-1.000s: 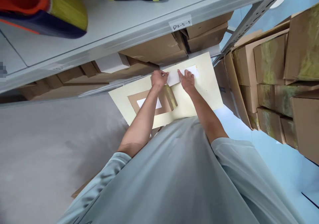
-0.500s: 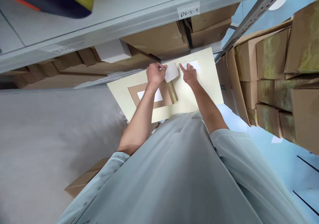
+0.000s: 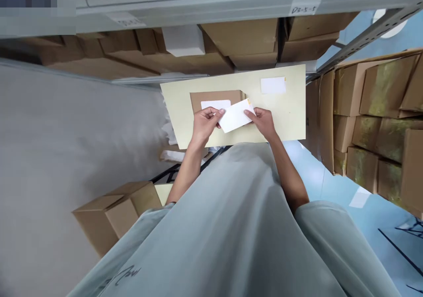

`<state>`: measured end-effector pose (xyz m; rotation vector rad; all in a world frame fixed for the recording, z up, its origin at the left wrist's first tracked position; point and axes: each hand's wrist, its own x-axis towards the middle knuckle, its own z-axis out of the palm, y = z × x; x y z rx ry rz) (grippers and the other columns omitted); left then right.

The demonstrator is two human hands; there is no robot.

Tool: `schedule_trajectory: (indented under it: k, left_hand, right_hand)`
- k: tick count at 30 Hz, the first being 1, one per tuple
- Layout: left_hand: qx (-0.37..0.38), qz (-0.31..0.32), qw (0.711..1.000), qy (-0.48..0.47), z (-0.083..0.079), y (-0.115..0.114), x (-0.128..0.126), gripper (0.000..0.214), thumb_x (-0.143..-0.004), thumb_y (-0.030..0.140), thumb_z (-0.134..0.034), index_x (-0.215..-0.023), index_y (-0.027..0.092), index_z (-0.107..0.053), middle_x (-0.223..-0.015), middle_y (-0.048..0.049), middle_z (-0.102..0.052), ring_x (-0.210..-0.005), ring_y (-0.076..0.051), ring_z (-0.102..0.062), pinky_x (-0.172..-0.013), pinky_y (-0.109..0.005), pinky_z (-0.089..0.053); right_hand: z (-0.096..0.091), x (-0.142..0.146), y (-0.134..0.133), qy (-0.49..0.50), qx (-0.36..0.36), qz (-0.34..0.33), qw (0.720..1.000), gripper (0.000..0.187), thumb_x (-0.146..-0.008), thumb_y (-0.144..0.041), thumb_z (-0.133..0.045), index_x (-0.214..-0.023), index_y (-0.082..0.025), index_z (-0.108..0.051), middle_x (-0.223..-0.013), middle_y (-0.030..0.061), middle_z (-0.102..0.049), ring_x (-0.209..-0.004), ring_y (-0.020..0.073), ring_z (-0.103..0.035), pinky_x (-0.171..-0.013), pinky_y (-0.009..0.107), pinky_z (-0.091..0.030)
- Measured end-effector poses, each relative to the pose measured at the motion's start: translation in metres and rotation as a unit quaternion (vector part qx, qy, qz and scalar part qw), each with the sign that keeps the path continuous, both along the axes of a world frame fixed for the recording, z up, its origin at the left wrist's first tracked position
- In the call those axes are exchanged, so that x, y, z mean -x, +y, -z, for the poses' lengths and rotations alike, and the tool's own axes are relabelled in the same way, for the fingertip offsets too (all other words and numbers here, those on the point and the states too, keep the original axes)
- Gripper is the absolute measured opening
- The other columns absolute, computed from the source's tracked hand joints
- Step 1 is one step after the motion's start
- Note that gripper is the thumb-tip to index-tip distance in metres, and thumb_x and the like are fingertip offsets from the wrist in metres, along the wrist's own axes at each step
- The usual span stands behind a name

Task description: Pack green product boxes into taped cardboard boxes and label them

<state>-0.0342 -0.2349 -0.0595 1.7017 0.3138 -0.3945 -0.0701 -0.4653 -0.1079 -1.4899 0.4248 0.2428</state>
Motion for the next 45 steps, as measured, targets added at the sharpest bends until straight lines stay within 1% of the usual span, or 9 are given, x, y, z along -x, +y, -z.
schedule_trajectory:
  k: [7, 10, 14, 26, 30, 34, 38, 42, 45]
  left_hand:
    - [0.062, 0.036, 0.997, -0.003, -0.026, 0.029, 0.035, 0.046, -0.093, 0.065, -0.09, -0.084, 0.021, -0.081, -0.079, -0.0061, -0.078, -0.062, -0.016, -0.074, -0.049, -0.024, -0.052]
    - [0.067, 0.041, 0.996, -0.031, -0.045, 0.047, 0.038, 0.041, -0.094, 0.061, -0.089, -0.089, 0.021, -0.082, -0.093, -0.008, -0.083, -0.061, -0.014, -0.073, -0.047, -0.022, -0.05]
    - [0.082, 0.059, 0.993, -0.062, -0.064, 0.068, 0.037, 0.033, -0.09, 0.051, -0.094, -0.089, 0.021, -0.083, -0.089, -0.0053, -0.083, -0.057, -0.011, -0.07, -0.046, -0.019, -0.048]
    - [0.102, 0.087, 0.987, -0.092, -0.064, 0.129, 0.041, 0.019, -0.083, 0.028, -0.097, -0.084, 0.019, -0.08, -0.076, -0.0022, -0.076, -0.063, -0.014, -0.074, -0.053, -0.021, -0.057]
    - [0.129, 0.117, 0.981, -0.08, -0.065, 0.15, 0.043, 0.019, -0.085, 0.03, -0.095, -0.085, 0.019, -0.079, -0.077, -0.0024, -0.076, -0.059, -0.014, -0.073, -0.05, -0.021, -0.055]
    - [0.141, 0.1, 0.983, -0.067, -0.063, 0.167, 0.052, 0.021, -0.087, 0.033, -0.094, -0.087, 0.02, -0.078, -0.075, -0.0017, -0.074, -0.059, -0.015, -0.074, -0.046, -0.02, -0.05]
    - [0.146, 0.093, 0.981, -0.092, -0.067, 0.182, 0.061, 0.025, -0.092, 0.041, -0.092, -0.088, 0.021, -0.077, -0.071, 0.0002, -0.07, -0.056, -0.013, -0.071, -0.047, -0.02, -0.049]
    - [0.161, 0.099, 0.974, -0.121, -0.078, 0.197, 0.065, 0.033, -0.094, 0.052, -0.091, -0.09, 0.021, -0.078, -0.071, 0.0008, -0.071, -0.054, -0.011, -0.067, -0.049, -0.02, -0.05]
    - [0.175, 0.102, 0.968, -0.147, -0.083, 0.206, 0.067, 0.04, -0.094, 0.06, -0.091, -0.091, 0.021, -0.078, -0.071, 0.0005, -0.072, -0.056, -0.011, -0.067, -0.05, -0.021, -0.05]
  right_hand:
    - [-0.042, 0.015, -0.001, -0.062, 0.082, 0.011, 0.995, 0.068, -0.077, -0.09, -0.087, -0.069, -0.025, -0.065, -0.069, -0.0026, -0.065, -0.065, 0.0163, -0.065, -0.058, 0.032, -0.063]
    - [-0.07, 0.012, -0.007, -0.116, 0.112, -0.011, 0.987, 0.064, -0.083, -0.086, -0.087, -0.072, -0.026, -0.067, -0.071, -0.0019, -0.066, -0.067, 0.0166, -0.066, -0.057, 0.032, -0.062]
    - [-0.106, 0.019, 0.004, -0.152, 0.161, -0.028, 0.975, 0.061, -0.089, -0.082, -0.085, -0.072, -0.026, -0.067, -0.07, -0.0014, -0.066, -0.068, 0.0172, -0.068, -0.057, 0.033, -0.06]
    - [-0.147, 0.05, 0.067, -0.174, 0.233, -0.009, 0.957, 0.056, -0.093, -0.078, -0.083, -0.075, -0.026, -0.07, -0.073, -0.0006, -0.069, -0.071, 0.0181, -0.07, -0.059, 0.033, -0.056]
    - [-0.137, 0.048, 0.094, -0.166, 0.25, -0.006, 0.954, 0.057, -0.093, -0.08, -0.082, -0.08, -0.025, -0.074, -0.079, 0.0001, -0.071, -0.078, 0.019, -0.071, -0.064, 0.033, -0.058]
    - [-0.127, 0.046, 0.139, -0.149, 0.323, -0.035, 0.934, 0.055, -0.1, -0.079, -0.073, -0.112, -0.027, -0.081, -0.109, 0.0051, -0.077, -0.104, 0.0241, -0.076, -0.079, 0.036, -0.064]
    - [-0.152, 0.062, 0.189, -0.154, 0.391, -0.073, 0.905, 0.048, -0.112, -0.07, -0.061, -0.135, -0.033, -0.08, -0.136, 0.0097, -0.072, -0.126, 0.0293, -0.074, -0.087, 0.042, -0.066]
    - [-0.187, 0.081, 0.225, -0.181, 0.348, -0.077, 0.917, 0.036, -0.113, -0.064, -0.063, -0.121, -0.037, -0.086, -0.12, 0.0065, -0.075, -0.114, 0.0256, -0.075, -0.084, 0.041, -0.066]
    - [-0.192, 0.083, 0.243, -0.213, 0.319, -0.083, 0.92, 0.032, -0.107, -0.063, -0.076, -0.116, -0.035, -0.088, -0.111, 0.005, -0.077, -0.099, 0.0226, -0.074, -0.077, 0.038, -0.063]
